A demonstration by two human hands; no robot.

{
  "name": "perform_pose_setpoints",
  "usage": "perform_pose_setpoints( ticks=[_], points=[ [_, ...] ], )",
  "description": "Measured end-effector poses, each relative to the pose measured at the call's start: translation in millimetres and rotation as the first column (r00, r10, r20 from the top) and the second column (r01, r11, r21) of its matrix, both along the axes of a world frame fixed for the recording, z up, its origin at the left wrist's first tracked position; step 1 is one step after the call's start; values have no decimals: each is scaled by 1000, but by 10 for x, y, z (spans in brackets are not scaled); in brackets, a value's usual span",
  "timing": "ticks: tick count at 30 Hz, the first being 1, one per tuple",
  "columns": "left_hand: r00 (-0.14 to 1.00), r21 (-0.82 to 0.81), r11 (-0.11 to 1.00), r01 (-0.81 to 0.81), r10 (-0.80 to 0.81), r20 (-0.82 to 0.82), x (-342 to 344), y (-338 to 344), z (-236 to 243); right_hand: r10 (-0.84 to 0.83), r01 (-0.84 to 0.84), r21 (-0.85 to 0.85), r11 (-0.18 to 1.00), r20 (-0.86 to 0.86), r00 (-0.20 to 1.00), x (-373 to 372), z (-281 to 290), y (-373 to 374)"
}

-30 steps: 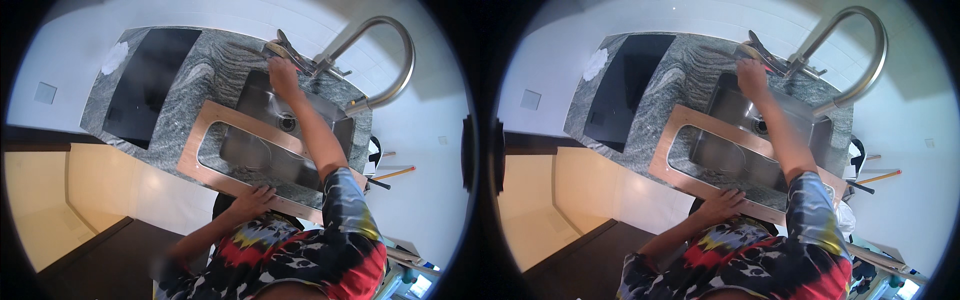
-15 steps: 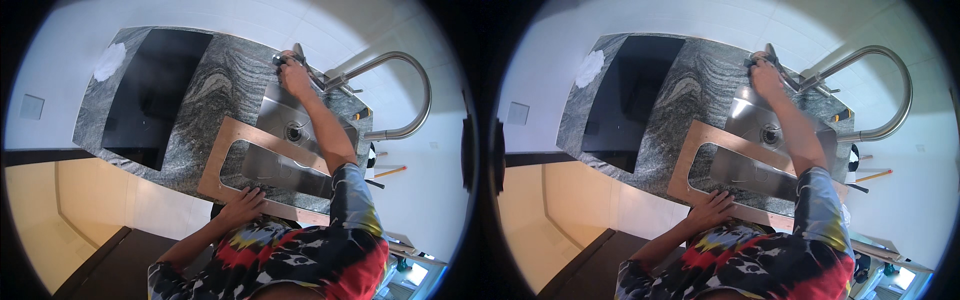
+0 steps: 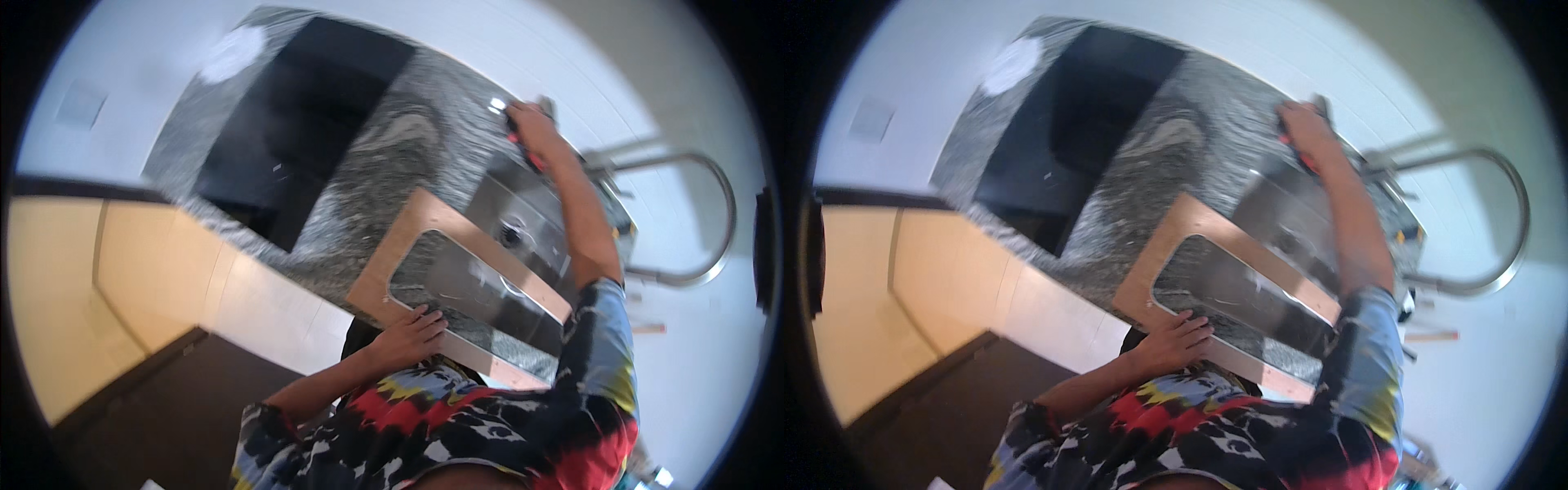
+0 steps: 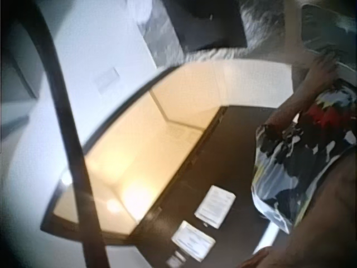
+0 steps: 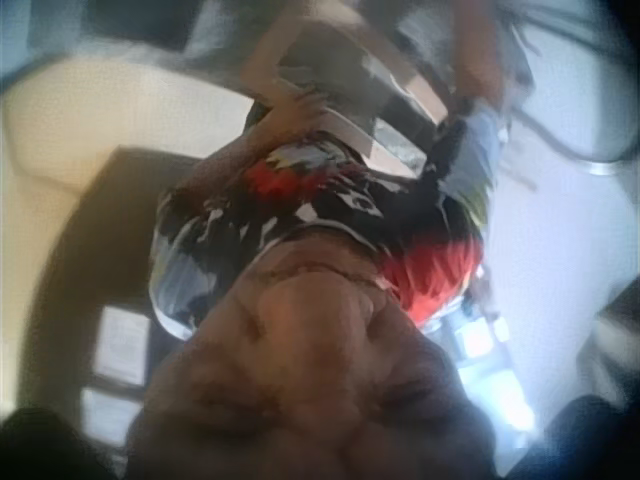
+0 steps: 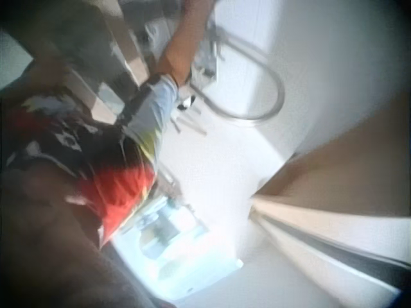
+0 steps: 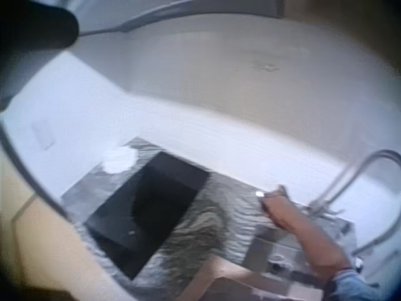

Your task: The person positions a cardboard sink template over a stainless steel sink, then uses a utility knife to trim and refine the template edges. The person repeatedly checks fit and smooths the template edges with a sanding block.

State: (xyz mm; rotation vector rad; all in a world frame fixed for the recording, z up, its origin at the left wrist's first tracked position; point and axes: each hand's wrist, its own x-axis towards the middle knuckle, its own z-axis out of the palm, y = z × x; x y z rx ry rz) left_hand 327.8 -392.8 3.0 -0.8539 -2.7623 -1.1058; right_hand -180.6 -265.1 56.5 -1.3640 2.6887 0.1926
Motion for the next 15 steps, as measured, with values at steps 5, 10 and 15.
perform_pose_setpoints(
  ticks=[5, 10, 15],
  points=[
    [986, -45, 986, -161, 162, 32, 152, -80, -4, 11, -10, -8, 1000, 120, 993, -201, -36, -71],
    [940, -85, 937, -340, 337, -51, 292, 51, -35, -87, 90, -7, 996, 190, 978, -221, 90, -227],
    [742, -192, 732, -654, 670, 27, 563, 39, 88, -91, -50, -622, 782, -193, 977, -463, 10, -130]
  ],
)
